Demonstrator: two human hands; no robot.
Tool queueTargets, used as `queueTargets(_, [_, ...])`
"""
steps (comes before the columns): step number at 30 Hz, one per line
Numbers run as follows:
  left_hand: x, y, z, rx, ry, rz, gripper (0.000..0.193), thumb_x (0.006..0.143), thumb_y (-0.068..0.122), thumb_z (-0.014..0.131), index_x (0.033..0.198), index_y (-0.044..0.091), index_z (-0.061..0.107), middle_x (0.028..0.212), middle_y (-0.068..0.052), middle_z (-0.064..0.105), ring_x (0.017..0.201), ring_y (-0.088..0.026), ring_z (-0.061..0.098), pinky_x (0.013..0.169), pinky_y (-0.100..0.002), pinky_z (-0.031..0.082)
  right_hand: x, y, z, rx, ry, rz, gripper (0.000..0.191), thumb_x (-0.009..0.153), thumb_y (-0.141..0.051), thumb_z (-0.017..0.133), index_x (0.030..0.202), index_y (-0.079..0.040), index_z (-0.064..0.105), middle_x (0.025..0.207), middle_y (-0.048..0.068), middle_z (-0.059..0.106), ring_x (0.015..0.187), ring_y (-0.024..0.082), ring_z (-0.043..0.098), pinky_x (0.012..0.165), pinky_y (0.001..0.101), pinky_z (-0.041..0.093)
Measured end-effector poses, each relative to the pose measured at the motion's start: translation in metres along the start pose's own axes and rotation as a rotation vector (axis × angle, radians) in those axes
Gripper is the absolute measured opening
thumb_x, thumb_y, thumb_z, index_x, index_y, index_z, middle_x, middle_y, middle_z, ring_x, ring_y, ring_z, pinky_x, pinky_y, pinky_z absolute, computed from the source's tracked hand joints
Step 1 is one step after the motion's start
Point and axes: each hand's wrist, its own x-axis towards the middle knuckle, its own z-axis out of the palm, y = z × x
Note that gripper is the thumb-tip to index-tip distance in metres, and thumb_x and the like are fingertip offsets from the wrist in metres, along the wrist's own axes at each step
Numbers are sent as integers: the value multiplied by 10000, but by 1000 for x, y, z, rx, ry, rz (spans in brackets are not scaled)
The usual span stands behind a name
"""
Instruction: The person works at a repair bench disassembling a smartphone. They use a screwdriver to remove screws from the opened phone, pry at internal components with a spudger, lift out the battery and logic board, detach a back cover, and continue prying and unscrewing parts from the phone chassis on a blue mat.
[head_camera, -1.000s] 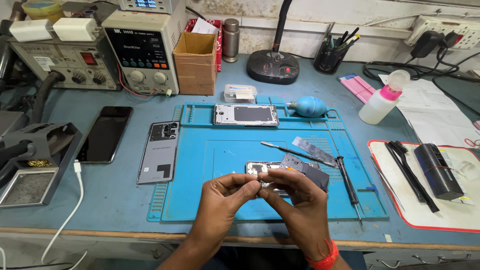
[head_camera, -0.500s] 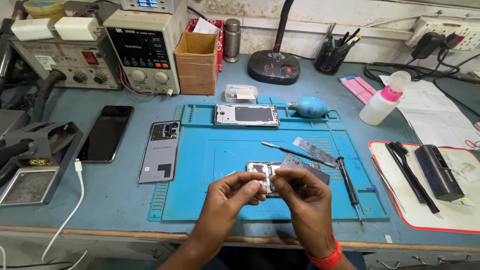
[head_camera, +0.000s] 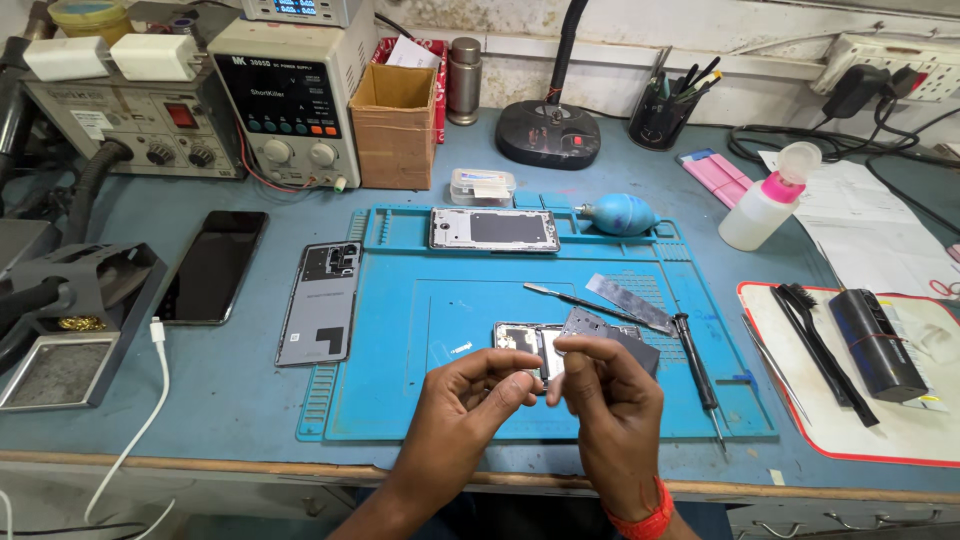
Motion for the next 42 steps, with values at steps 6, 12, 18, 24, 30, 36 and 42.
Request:
queueTargets(6, [3, -4, -6, 30, 59, 8, 253, 945, 151, 663, 1120, -11, 745, 949, -76, 792, 896, -128, 753, 826, -279, 589, 3, -6, -1, 78, -100, 14, 371, 884, -11, 700, 1252, 19, 662, 946, 101, 790, 876, 140, 754, 794, 280, 626])
queueTargets(12, [7, -7, -13, 88, 166, 81, 229, 956, 154, 678, 1098, -6, 759, 942, -73, 768, 861, -109, 709, 804, -279, 590, 2, -6, -1, 28, -45, 99, 380, 788, 42, 790, 1154, 46, 685, 860, 146, 799, 826, 160, 757, 737, 294, 626])
queueTargets(18, [9, -11, -13, 188, 196, 57, 223, 942, 165, 676, 1088, 19, 759, 925, -58, 783, 856, -90, 720, 781, -263, 588, 3, -12, 8, 22, 75, 78, 198, 1010, -99, 643, 1077, 56, 746, 607, 48, 641, 581, 132, 700, 545, 257, 539])
queueTargets(24, [8, -6, -8, 309, 170, 133, 190, 939, 138, 691, 1075, 33, 772, 921, -38, 781, 807, -94, 682, 744, -266, 567, -13, -19, 61, 593, 86, -108, 234, 1011, -75, 686, 1207, 51, 696, 706, 1, 614, 598, 49, 556, 527, 225, 471])
queueTargets(30, [1, 1, -5, 578, 208, 173, 144, 915, 128, 708, 1024, 72, 783, 880, -45, 773, 794, -123, 713, 733, -281, 559, -29, -9, 77, 578, -208, -35, 312, 964, -155, 706, 1235, -2, 681, 841, 23, 647, 730, 92, 606, 637, 255, 507])
queueTargets(36, [4, -2, -16, 546, 183, 288, 150, 887, 104, 727, 1019, 46, 770, 906, -56, 762, 811, -159, 704, 747, -289, 564, -34, 5, 68, 269, -611, 119, 394, 917, -235, 725, 1262, -54, 667, 975, 46, 681, 862, 135, 657, 747, 285, 543])
queueTargets(42, [10, 9, -35, 763, 94, 390, 361, 855, 189, 770, 1192, 76, 704, 1094, -84, 722, 995, -244, 698, 876, -362, 543, -25, 2, 48, -332, -726, -18, 478, 870, -316, 744, 1290, -107, 653, 1110, 68, 715, 994, 179, 707, 857, 315, 579])
